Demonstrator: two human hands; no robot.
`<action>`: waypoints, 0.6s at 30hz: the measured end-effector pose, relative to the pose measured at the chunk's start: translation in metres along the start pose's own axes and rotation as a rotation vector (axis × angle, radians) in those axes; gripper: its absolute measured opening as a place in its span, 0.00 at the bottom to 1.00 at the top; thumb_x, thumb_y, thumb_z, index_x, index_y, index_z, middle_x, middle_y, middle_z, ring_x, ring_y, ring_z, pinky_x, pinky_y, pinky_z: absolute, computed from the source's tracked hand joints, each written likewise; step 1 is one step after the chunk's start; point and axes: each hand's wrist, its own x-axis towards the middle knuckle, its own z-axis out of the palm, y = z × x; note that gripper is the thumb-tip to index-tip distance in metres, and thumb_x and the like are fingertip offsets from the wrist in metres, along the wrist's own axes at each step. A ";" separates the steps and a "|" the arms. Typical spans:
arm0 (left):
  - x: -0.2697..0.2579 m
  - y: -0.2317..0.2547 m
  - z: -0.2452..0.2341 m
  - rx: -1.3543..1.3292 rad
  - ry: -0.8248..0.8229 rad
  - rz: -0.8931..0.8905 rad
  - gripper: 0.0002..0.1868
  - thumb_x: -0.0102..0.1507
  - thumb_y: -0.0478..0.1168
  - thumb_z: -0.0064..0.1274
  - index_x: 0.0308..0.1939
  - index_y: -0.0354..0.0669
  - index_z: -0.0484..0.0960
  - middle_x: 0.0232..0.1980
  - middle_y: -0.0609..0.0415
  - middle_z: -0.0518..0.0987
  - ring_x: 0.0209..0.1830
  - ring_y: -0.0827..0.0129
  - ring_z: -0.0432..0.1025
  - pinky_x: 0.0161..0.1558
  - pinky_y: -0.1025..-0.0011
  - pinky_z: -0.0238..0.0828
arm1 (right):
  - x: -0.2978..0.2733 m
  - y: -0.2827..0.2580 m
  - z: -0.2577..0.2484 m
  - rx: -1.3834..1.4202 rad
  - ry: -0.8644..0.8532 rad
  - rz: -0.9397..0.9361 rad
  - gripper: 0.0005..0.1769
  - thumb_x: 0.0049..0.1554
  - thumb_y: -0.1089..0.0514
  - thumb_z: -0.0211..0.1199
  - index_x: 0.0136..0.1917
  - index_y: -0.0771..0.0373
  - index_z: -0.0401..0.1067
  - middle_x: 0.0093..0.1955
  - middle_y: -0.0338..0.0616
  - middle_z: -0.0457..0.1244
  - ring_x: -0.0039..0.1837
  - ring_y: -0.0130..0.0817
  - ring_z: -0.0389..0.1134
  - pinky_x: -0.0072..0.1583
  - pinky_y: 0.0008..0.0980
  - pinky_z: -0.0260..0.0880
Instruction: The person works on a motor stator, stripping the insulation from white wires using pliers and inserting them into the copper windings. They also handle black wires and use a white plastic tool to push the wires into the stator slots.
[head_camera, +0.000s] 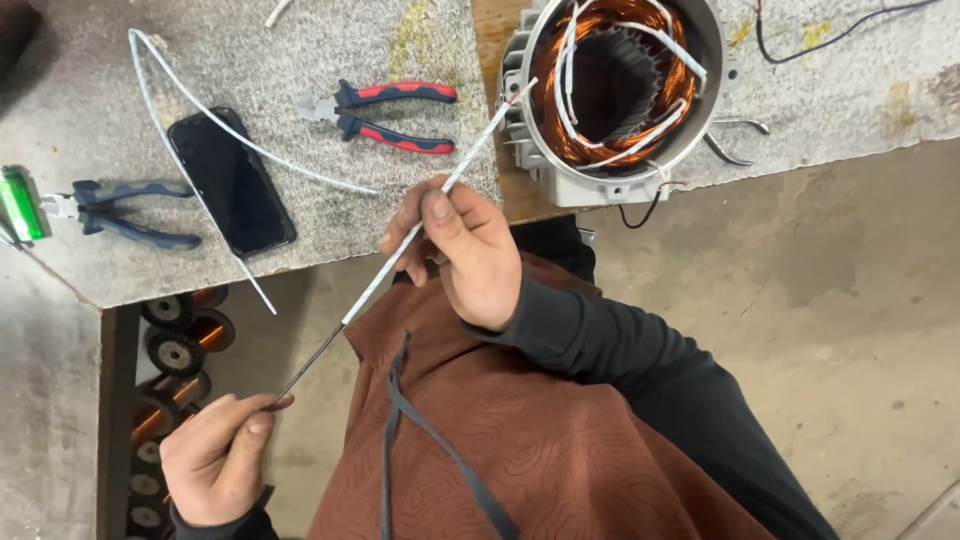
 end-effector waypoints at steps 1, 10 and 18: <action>0.001 -0.004 -0.004 0.004 -0.003 -0.001 0.08 0.63 0.35 0.56 0.42 0.34 0.86 0.23 0.56 0.70 0.21 0.75 0.62 0.27 0.74 0.54 | 0.000 0.000 -0.001 0.005 0.003 0.000 0.18 0.72 0.46 0.52 0.55 0.64 0.67 0.49 0.49 0.68 0.46 0.30 0.68 0.45 0.28 0.68; 0.086 0.065 0.012 0.002 -0.181 0.048 0.19 0.62 0.35 0.51 0.57 0.37 0.81 0.52 0.47 0.84 0.52 0.63 0.80 0.55 0.71 0.72 | -0.006 -0.008 -0.009 -0.285 -0.065 0.106 0.20 0.73 0.50 0.50 0.64 0.70 0.69 0.53 0.47 0.70 0.49 0.29 0.70 0.47 0.26 0.71; 0.192 0.150 0.090 0.050 -0.188 0.571 0.18 0.62 0.49 0.61 0.52 0.45 0.83 0.45 0.52 0.77 0.44 0.51 0.76 0.42 0.60 0.72 | -0.020 -0.081 -0.002 -1.088 -0.087 -0.014 0.21 0.68 0.61 0.53 0.72 0.69 0.66 0.54 0.47 0.71 0.53 0.33 0.75 0.58 0.33 0.75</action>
